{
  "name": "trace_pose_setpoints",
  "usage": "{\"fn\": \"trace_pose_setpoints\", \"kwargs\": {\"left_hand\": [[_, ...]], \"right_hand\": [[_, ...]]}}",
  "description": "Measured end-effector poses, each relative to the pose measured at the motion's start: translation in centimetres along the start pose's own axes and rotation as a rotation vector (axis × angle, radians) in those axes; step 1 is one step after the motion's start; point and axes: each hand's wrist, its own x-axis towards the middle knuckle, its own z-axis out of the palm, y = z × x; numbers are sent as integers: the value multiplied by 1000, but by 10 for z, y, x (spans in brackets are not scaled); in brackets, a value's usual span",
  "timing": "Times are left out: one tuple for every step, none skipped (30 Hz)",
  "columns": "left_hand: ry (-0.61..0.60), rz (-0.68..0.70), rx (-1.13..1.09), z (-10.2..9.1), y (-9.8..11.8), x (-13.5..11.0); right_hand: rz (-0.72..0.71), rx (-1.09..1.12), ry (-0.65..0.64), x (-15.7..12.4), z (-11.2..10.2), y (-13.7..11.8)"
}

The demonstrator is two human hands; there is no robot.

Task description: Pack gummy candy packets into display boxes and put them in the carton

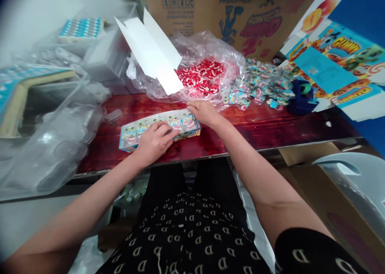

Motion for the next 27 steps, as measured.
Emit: {"fn": "trace_pose_setpoints", "kwargs": {"left_hand": [[4, 8, -7, 1, -3, -1], [7, 19, -15, 2, -7, -2], [9, 34, -28, 2, -12, -4], [11, 53, -45, 2, -18, -5], [11, 70, -66, 1, -23, -7], [6, 74, -91, -1, -27, -9], [-1, 63, -119, -4, -30, -11], [-11, 37, -150, -8, -31, -12], [-21, 4, -186, -12, -28, -13], [-34, -29, -225, -16, -23, -13], [-48, -53, -265, -20, -16, -13], [-59, -69, -299, -22, -7, -12], [-67, -77, -323, -23, 3, -12], [-59, -99, -332, -22, 13, -11], [-32, -131, -334, -19, 21, -11], [5, -164, -328, -14, 28, -11], [54, -195, -314, -8, 33, -11], [105, -214, -297, -2, 36, -12], [152, -220, -279, 3, 37, -13], [193, -216, -261, 9, 37, -14], [226, -207, -244, 13, 37, -15], [249, -194, -229, 16, 37, -16], [260, -183, -217, 19, 36, -17], [263, -178, -205, 20, 36, -18], [262, -176, -192, 21, 36, -18], [260, -175, -180, 22, 37, -18], [258, -178, -171, 22, 37, -18]], "right_hand": [[30, 3, -45, 6, 2, 5], [56, 8, -81, 8, 3, 10], [74, 19, -103, 7, 2, 14], [85, 36, -116, 3, 0, 16], [95, 61, -122, -3, -2, 17], [112, 101, -128, -11, -4, 16], [145, 162, -138, -19, -5, 14], [189, 238, -158, -28, -4, 11], [241, 323, -181, -37, -3, 8], [299, 406, -199, -44, 0, 4], [357, 483, -209, -51, 3, 0], [406, 547, -212, -55, 6, -3], [442, 599, -205, -59, 9, -6], [473, 644, -194, -61, 12, -7], [500, 684, -188, -63, 14, -7], [521, 721, -190, -64, 15, -7], [536, 756, -194, -65, 17, -6], [549, 790, -198, -67, 18, -4], [558, 822, -201, -68, 19, -3], [562, 851, -203, -70, 21, -1], [559, 877, -203, -71, 22, 0], [554, 898, -206, -73, 24, 2], [544, 915, -209, -75, 25, 3], [532, 928, -211, -76, 27, 4], [519, 935, -208, -77, 28, 5], [506, 939, -202, -78, 29, 5], [494, 938, -193, -79, 31, 5]]}}
